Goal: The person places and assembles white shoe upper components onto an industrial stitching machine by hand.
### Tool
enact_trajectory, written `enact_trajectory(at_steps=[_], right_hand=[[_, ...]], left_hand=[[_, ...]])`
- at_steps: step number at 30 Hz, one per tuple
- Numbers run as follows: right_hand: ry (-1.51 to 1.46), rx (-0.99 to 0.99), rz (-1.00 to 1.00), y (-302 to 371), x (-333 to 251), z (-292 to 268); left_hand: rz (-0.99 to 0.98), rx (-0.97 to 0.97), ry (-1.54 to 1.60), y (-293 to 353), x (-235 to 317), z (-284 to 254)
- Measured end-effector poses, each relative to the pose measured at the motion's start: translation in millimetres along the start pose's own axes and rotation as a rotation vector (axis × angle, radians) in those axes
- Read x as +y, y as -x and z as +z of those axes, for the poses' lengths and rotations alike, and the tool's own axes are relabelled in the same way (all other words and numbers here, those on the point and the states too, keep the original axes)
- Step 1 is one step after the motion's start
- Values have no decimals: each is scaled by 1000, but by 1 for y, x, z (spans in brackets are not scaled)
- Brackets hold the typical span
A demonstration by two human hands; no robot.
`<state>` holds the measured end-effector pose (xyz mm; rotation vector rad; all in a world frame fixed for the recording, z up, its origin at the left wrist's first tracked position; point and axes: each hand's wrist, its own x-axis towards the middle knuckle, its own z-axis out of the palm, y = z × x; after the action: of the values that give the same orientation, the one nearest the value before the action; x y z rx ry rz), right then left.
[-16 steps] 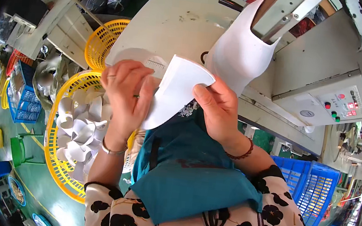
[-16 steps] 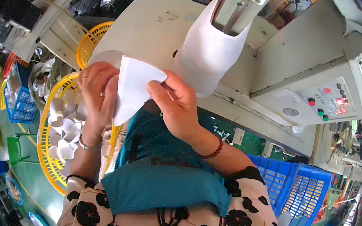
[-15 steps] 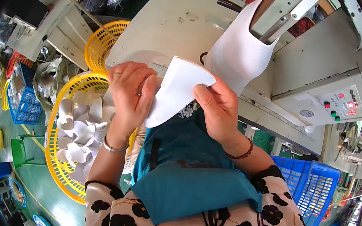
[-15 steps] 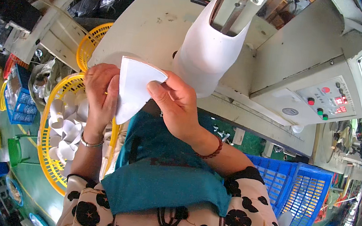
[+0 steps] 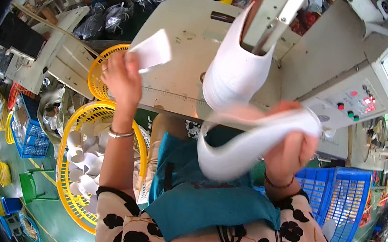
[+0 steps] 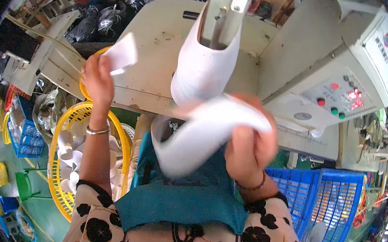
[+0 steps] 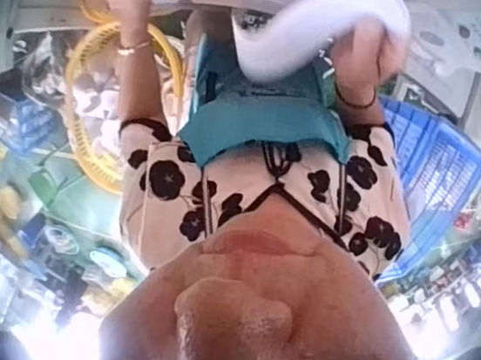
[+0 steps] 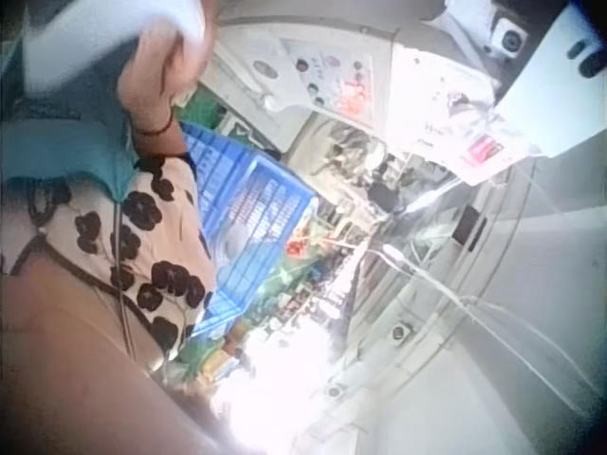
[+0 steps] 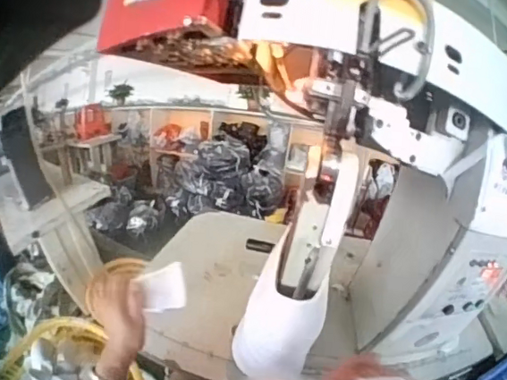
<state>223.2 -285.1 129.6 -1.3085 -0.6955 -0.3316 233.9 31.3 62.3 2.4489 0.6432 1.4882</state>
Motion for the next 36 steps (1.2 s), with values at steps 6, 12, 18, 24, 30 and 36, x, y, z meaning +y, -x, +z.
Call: enact_trajectory(at_steps=[6, 12, 18, 24, 30, 36], right_hand=[[-515, -29, 326, -38, -1, 28], [-472, -339, 444, -54, 11, 9], [437, -423, -330, -71, -12, 12], [-42, -317, 85, -74, -20, 13], [-317, -326, 290, -133, -19, -5], [-459, -378, 233, -178, -15, -7]], left_hand=[[197, -398, -150, 43, 25, 10], [15, -743, 1104, -10, 102, -40], [-46, -963, 1507, -19, 159, -76], [57, -901, 1374, -49, 169, -70], [-308, -944, 1668, -113, 174, -59], [-263, -1173, 1565, -147, 179, -47]])
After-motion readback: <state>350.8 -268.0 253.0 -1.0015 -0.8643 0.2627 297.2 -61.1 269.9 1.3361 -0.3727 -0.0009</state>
